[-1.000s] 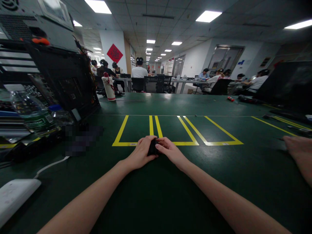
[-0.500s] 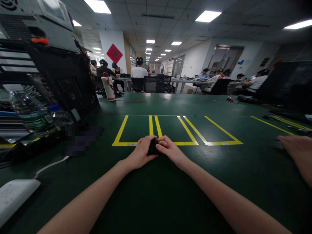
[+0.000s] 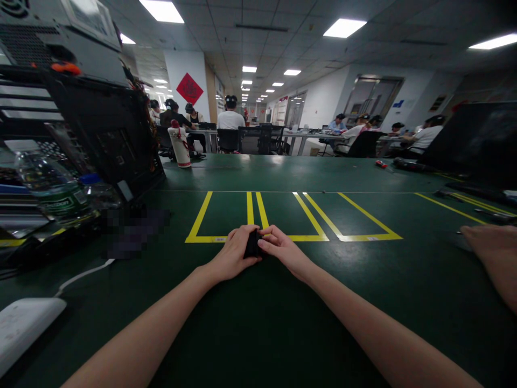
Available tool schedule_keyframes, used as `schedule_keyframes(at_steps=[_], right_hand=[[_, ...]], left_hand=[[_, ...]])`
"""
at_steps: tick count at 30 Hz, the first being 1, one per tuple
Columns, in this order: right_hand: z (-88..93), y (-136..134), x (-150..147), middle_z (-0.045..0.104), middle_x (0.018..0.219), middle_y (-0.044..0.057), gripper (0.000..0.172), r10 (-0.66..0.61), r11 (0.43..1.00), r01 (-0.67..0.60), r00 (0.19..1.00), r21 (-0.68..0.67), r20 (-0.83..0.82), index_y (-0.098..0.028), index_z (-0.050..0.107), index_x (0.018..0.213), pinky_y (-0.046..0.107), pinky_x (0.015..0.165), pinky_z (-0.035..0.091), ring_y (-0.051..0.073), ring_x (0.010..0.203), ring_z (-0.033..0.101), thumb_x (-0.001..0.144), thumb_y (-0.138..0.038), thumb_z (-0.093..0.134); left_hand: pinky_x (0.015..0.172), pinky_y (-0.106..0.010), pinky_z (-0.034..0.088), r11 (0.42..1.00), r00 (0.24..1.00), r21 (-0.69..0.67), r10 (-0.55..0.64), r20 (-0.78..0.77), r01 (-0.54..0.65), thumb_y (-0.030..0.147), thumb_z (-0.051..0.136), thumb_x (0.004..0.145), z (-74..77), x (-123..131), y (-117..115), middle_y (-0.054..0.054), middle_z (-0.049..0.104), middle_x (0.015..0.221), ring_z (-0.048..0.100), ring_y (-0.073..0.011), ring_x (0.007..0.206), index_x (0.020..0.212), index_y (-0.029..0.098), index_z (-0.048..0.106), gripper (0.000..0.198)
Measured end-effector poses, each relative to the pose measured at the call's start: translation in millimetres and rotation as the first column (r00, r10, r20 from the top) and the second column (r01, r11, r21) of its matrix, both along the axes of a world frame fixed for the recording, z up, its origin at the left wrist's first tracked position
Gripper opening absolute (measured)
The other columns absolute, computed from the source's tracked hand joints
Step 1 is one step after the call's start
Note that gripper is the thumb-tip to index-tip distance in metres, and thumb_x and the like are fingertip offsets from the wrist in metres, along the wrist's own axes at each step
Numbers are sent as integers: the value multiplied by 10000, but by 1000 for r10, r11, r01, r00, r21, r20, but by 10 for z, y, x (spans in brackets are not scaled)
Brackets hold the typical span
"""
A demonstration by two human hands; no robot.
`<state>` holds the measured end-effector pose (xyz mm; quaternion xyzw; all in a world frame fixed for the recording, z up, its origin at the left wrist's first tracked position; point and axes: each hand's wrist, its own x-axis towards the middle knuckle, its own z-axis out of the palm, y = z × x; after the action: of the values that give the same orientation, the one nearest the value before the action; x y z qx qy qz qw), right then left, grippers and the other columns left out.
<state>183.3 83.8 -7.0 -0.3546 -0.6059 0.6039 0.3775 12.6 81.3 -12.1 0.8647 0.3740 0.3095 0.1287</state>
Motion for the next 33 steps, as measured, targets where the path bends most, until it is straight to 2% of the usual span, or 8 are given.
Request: schedule_keyframes(at_steps=[5, 8, 12, 16, 20, 24, 29, 33], right_hand=[[-50, 32, -6, 537, 975, 28, 291, -30, 1000, 30, 999, 4, 35, -223, 486, 979, 372, 865, 372, 171, 961, 499, 718, -333, 551], [-27, 33, 19, 537, 984, 29, 276, 14, 1000, -14, 999, -2, 34, -214, 494, 958, 374, 875, 370, 172, 970, 498, 708, -306, 567], [9, 15, 35, 547, 933, 5, 339, 73, 997, -73, 997, -24, -13, -237, 461, 949, 364, 835, 403, 168, 933, 520, 654, -261, 627], [-10, 13, 1, 564, 855, 3, 240, -3, 1000, 2, 1000, -23, -29, -220, 479, 903, 347, 806, 408, 151, 861, 536, 713, -345, 554], [-49, 31, -30, 565, 884, 15, 264, -50, 999, 50, 999, -13, 8, -207, 497, 921, 346, 817, 398, 155, 872, 525, 717, -366, 545], [-55, 33, -14, 544, 952, 29, 254, -28, 999, 27, 998, 21, 48, -202, 507, 935, 355, 851, 379, 167, 934, 504, 729, -346, 536], [-21, 5, 18, 533, 937, 2, 331, 51, 999, -50, 999, 5, -8, -248, 447, 957, 348, 829, 399, 165, 933, 513, 673, -263, 615], [-18, 5, 4, 547, 878, 0, 241, 9, 1000, -9, 1000, -3, 5, -239, 466, 918, 349, 807, 401, 156, 882, 525, 717, -336, 556]], left_hand=[[945, -416, 283, 1000, 1000, -16, -3, 5, 3, 230, 588, 696, 23, 4, -12, -70, 409, 1157, 383, -228, 1089, 1184, 221, 254, 591], [940, -422, 286, 1000, 1000, -18, -1, 9, 2, 224, 586, 696, 30, 3, -19, -71, 408, 1157, 382, -232, 1089, 1180, 224, 257, 585], [931, -424, 292, 1000, 1000, -16, -7, 7, 7, 224, 583, 698, 20, -2, -10, -71, 416, 1143, 392, -233, 1078, 1178, 224, 253, 582], [943, -423, 270, 1000, 1000, 9, -20, -2, 20, 236, 589, 694, -6, -4, 9, -73, 410, 1152, 386, -231, 1092, 1187, 224, 238, 605], [954, -408, 260, 1000, 1000, 18, -15, -9, 15, 238, 588, 698, -9, -4, 8, -76, 406, 1161, 377, -223, 1103, 1189, 214, 237, 604], [965, -393, 254, 1000, 1000, 1, -12, -14, 12, 234, 585, 702, 18, -3, -12, -74, 402, 1168, 375, -214, 1105, 1185, 208, 248, 589], [953, -394, 274, 1000, 1000, -20, 0, -11, 0, 233, 590, 698, 27, -1, -9, -71, 410, 1153, 378, -216, 1092, 1182, 205, 253, 590], [959, -401, 263, 1000, 1000, -8, -4, -7, 4, 227, 594, 694, 11, -2, 2, -68, 405, 1162, 382, -215, 1092, 1187, 213, 246, 604]])
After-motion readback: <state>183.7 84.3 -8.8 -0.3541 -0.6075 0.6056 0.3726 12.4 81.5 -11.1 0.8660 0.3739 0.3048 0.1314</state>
